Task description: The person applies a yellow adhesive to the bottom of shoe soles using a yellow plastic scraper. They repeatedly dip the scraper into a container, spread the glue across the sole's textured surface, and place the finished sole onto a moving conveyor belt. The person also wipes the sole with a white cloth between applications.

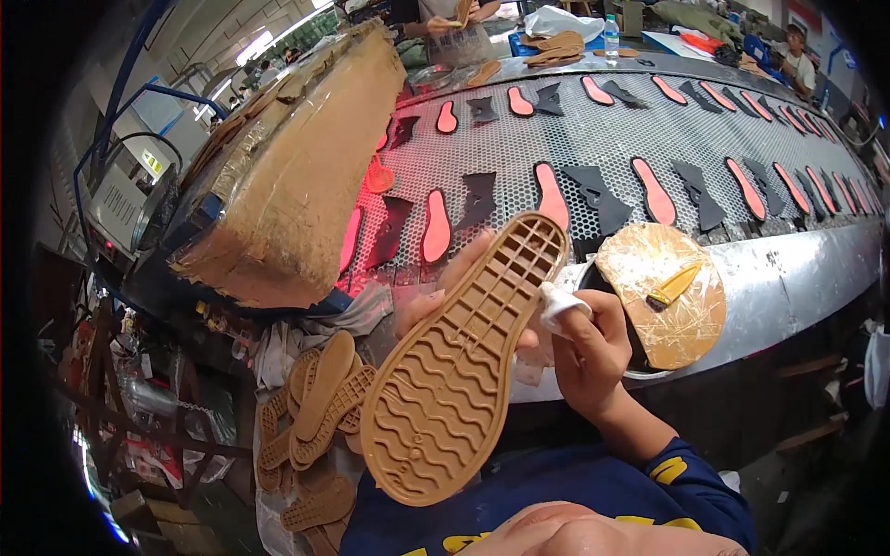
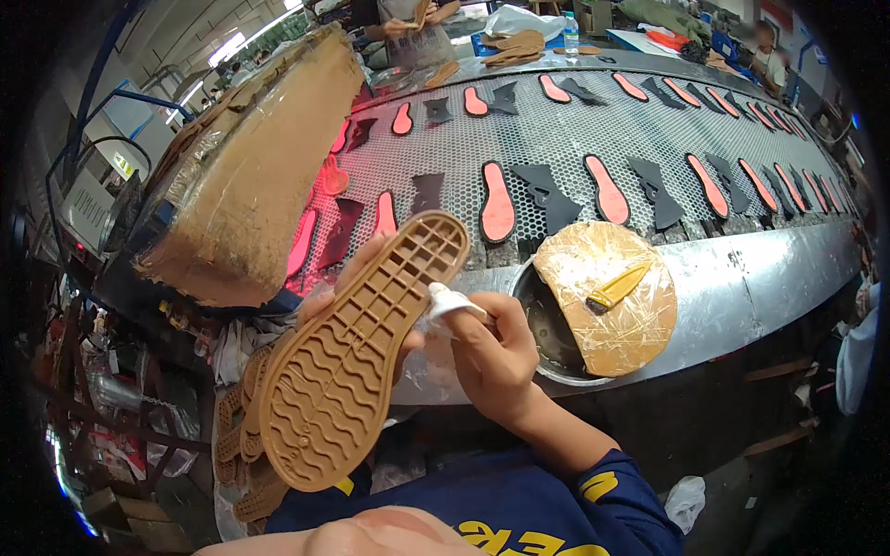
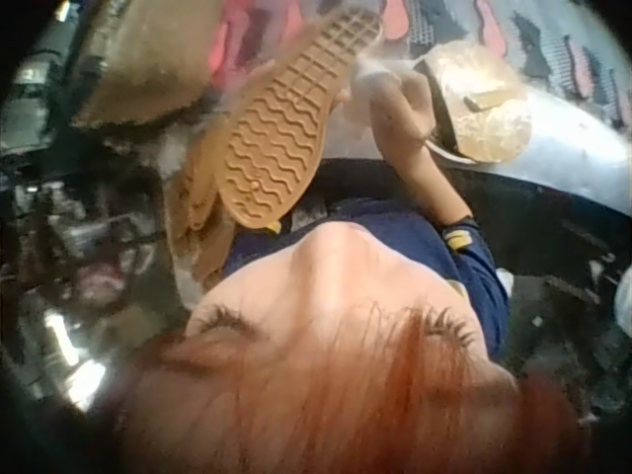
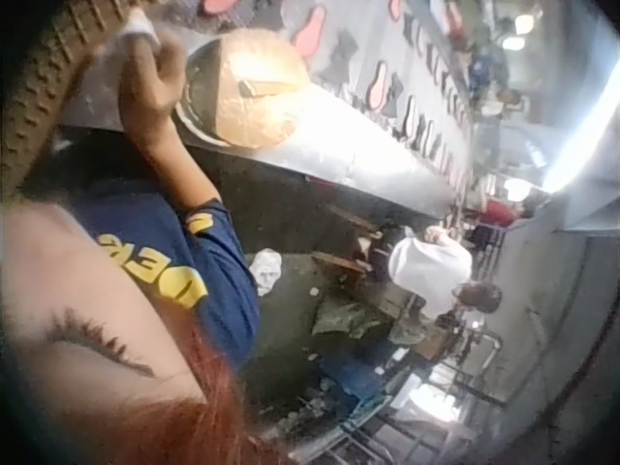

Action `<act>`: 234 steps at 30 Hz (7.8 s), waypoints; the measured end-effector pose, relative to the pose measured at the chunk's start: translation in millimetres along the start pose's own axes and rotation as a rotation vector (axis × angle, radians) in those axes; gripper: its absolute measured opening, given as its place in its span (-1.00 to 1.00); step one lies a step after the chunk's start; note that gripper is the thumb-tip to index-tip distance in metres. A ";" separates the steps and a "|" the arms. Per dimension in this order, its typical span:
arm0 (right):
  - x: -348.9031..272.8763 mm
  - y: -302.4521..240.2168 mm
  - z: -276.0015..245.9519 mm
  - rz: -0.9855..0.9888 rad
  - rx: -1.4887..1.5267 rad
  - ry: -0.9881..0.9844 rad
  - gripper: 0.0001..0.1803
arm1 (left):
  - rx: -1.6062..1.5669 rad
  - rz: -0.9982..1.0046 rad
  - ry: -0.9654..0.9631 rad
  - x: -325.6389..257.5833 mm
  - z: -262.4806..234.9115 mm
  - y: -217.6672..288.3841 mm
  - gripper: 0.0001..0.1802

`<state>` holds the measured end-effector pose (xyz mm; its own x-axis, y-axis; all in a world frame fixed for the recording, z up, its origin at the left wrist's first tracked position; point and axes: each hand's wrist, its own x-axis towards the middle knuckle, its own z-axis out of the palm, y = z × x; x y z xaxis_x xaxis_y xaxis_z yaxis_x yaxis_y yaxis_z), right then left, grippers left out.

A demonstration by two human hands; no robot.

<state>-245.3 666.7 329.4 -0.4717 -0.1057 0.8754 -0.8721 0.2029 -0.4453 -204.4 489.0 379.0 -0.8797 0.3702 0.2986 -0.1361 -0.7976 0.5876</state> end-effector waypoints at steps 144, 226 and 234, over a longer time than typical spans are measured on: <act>-96.5 -6.4 2.2 -0.145 0.115 -0.367 -0.45 | 0.374 0.661 0.477 5.2 -16.3 -34.1 -0.47; -116.1 74.9 9.4 0.038 0.372 -0.665 -0.65 | 2.367 -0.427 1.473 -247.4 -87.1 33.9 -0.45; -47.2 85.8 -106.0 -0.038 0.204 -0.572 -0.66 | 0.809 0.419 0.958 -135.5 -49.4 -18.6 -0.28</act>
<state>-284.1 792.3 269.8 -0.3857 -0.6271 0.6767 -0.8704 0.0041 -0.4923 -105.2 430.2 290.5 -0.8057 -0.5807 0.1169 0.2382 -0.1369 0.9615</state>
